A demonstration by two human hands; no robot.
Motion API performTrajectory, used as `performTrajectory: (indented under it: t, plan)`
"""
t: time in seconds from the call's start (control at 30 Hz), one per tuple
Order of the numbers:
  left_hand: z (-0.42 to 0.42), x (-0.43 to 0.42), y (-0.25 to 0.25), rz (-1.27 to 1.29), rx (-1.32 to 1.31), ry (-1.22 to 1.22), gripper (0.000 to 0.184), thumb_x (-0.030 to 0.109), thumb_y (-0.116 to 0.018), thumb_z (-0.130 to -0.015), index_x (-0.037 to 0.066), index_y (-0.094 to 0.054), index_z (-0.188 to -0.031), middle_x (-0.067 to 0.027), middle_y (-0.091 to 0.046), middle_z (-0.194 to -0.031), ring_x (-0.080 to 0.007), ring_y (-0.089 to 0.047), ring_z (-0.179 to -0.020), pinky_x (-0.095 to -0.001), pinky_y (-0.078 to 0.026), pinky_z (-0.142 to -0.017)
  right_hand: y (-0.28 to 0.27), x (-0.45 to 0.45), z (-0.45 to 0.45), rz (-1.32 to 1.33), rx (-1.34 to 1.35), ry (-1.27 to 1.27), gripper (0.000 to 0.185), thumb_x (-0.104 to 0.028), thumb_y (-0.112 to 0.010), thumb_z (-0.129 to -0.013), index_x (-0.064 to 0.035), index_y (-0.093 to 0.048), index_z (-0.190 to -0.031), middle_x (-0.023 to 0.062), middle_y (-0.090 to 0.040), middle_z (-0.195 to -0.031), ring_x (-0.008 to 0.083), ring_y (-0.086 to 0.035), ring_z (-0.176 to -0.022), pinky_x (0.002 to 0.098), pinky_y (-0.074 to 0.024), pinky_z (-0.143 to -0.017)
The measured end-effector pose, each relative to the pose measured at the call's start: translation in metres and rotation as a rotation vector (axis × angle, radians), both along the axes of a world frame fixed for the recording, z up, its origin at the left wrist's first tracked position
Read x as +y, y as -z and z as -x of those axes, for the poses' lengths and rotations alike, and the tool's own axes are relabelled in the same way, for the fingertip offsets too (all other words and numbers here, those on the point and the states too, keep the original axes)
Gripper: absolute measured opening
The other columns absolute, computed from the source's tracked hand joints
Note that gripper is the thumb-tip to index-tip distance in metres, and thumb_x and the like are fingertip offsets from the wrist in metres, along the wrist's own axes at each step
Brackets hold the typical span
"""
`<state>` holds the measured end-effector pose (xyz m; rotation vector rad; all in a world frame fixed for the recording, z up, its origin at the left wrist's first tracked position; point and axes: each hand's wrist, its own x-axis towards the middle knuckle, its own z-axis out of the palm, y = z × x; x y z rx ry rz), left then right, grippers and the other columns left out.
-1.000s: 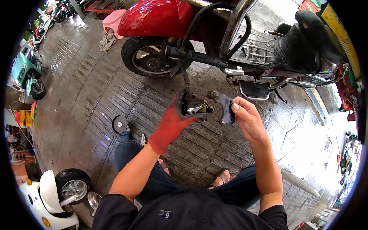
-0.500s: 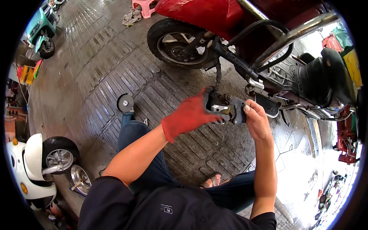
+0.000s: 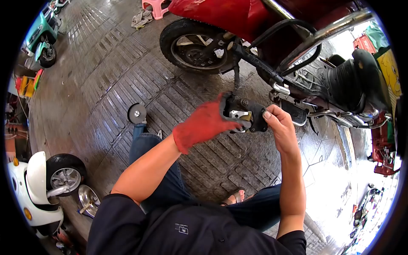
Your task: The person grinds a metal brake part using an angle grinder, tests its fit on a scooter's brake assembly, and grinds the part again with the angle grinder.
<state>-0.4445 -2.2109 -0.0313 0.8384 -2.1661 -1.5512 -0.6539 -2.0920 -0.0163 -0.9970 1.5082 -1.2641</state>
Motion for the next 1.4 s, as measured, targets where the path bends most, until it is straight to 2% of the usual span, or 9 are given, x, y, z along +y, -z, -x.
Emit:
performTrajectory:
  t: [0.13, 0.2, 0.57, 0.7, 0.87, 1.13, 1.23, 1.3, 1.4]
  plan:
    - [-0.002, 0.0, -0.02, -0.063, -0.085, 0.042, 0.089, 0.028, -0.08, -0.072, -0.01, -0.033, -0.137, -0.0215, -0.061, -0.117, -0.0267, -0.059, -0.11, -0.0359, -0.044, -0.094, 0.0, 0.0, 0.004, 0.005, 0.098, -0.024, 0.022, -0.02, -0.06, -0.092, -0.0013, -0.057, -0.082, -0.0066, -0.046, -0.071, 0.0027, -0.037, -0.068, 0.0215, -0.0292, -0.059]
    - [0.0, 0.0, -0.005, 0.012, 0.004, -0.008, 0.079, 0.034, -0.08, -0.071, -0.004, -0.042, -0.13, -0.0207, -0.065, -0.105, -0.0322, -0.064, -0.102, -0.0386, -0.048, -0.088, 0.001, 0.0, 0.005, 0.007, 0.094, -0.022, 0.022, -0.021, -0.06, -0.092, -0.0014, -0.057, -0.082, -0.0067, -0.046, -0.071, 0.0029, -0.037, -0.067, 0.0217, -0.0292, -0.059]
    - [0.001, 0.001, 0.002, 0.015, -0.079, -0.001, 0.082, 0.036, -0.079, -0.072, -0.004, -0.041, -0.132, -0.0225, -0.064, -0.107, -0.0342, -0.062, -0.104, -0.0393, -0.048, -0.088, 0.006, 0.001, 0.005, -0.027, 0.179, -0.003, 0.023, -0.023, -0.061, -0.091, -0.0013, -0.058, -0.083, -0.0062, -0.045, -0.07, 0.004, -0.038, -0.067, 0.0227, -0.0306, -0.058]
    - [0.003, 0.0, -0.009, -0.137, -0.113, 0.036, 0.08, 0.038, -0.078, -0.073, -0.003, -0.042, -0.132, -0.023, -0.064, -0.105, -0.0348, -0.063, -0.101, -0.0395, -0.048, -0.085, 0.011, 0.001, 0.01, 0.0, 0.072, -0.015, 0.022, -0.022, -0.06, -0.092, -0.002, -0.059, -0.083, -0.0062, -0.048, -0.072, 0.0039, -0.04, -0.069, 0.0224, -0.0321, -0.061]
    - [0.004, -0.002, 0.008, -0.075, -0.004, 0.027, 0.074, 0.039, -0.075, -0.076, -0.002, -0.044, -0.13, -0.0227, -0.064, -0.104, -0.0342, -0.062, -0.101, -0.0397, -0.047, -0.086, 0.016, -0.003, 0.02, -0.002, -0.194, -0.045, 0.018, -0.021, -0.061, -0.092, -0.0065, -0.06, -0.081, -0.0072, -0.051, -0.073, 0.0031, -0.042, -0.069, 0.0212, -0.0335, -0.064]
    - [0.005, -0.001, 0.005, -0.018, 0.054, -0.008, 0.069, 0.04, -0.073, -0.078, -0.003, -0.048, -0.125, -0.0221, -0.063, -0.108, -0.0338, -0.06, -0.106, -0.0379, -0.045, -0.089, 0.022, -0.009, 0.025, -0.015, -0.19, -0.061, 0.016, -0.019, -0.06, -0.091, -0.0071, -0.059, -0.081, -0.0084, -0.048, -0.072, 0.0025, -0.04, -0.067, 0.0209, -0.0303, -0.062]
    - [0.007, 0.0, -0.003, -0.046, -0.1, 0.028, 0.082, 0.035, -0.077, -0.076, -0.006, -0.039, -0.136, -0.0214, -0.059, -0.121, -0.0251, -0.057, -0.111, -0.0344, -0.043, -0.095, 0.025, -0.009, 0.027, -0.014, -0.176, -0.04, 0.015, -0.018, -0.06, -0.091, -0.0073, -0.059, -0.081, -0.0088, -0.047, -0.072, 0.0023, -0.039, -0.067, 0.0206, -0.0286, -0.061]
    - [0.009, 0.001, -0.006, 0.085, -0.175, -0.004, 0.083, 0.04, -0.077, -0.073, -0.004, -0.041, -0.134, -0.0238, -0.06, -0.118, -0.0317, -0.058, -0.112, -0.0372, -0.043, -0.095, 0.019, -0.008, 0.025, 0.006, -0.163, -0.035, 0.015, -0.019, -0.06, -0.091, -0.0067, -0.059, -0.082, -0.0085, -0.047, -0.073, 0.0023, -0.038, -0.067, 0.0201, -0.0284, -0.061]
    - [0.007, 0.001, -0.02, 0.031, -0.202, 0.022, 0.083, 0.043, -0.078, -0.072, -0.002, -0.044, -0.132, -0.0247, -0.06, -0.117, -0.0365, -0.057, -0.113, -0.0396, -0.044, -0.095, 0.0, -0.01, 0.021, 0.044, -0.025, -0.078, 0.017, -0.019, -0.061, -0.09, -0.005, -0.058, -0.081, -0.0079, -0.047, -0.072, 0.0023, -0.038, -0.068, 0.0204, -0.0292, -0.061]
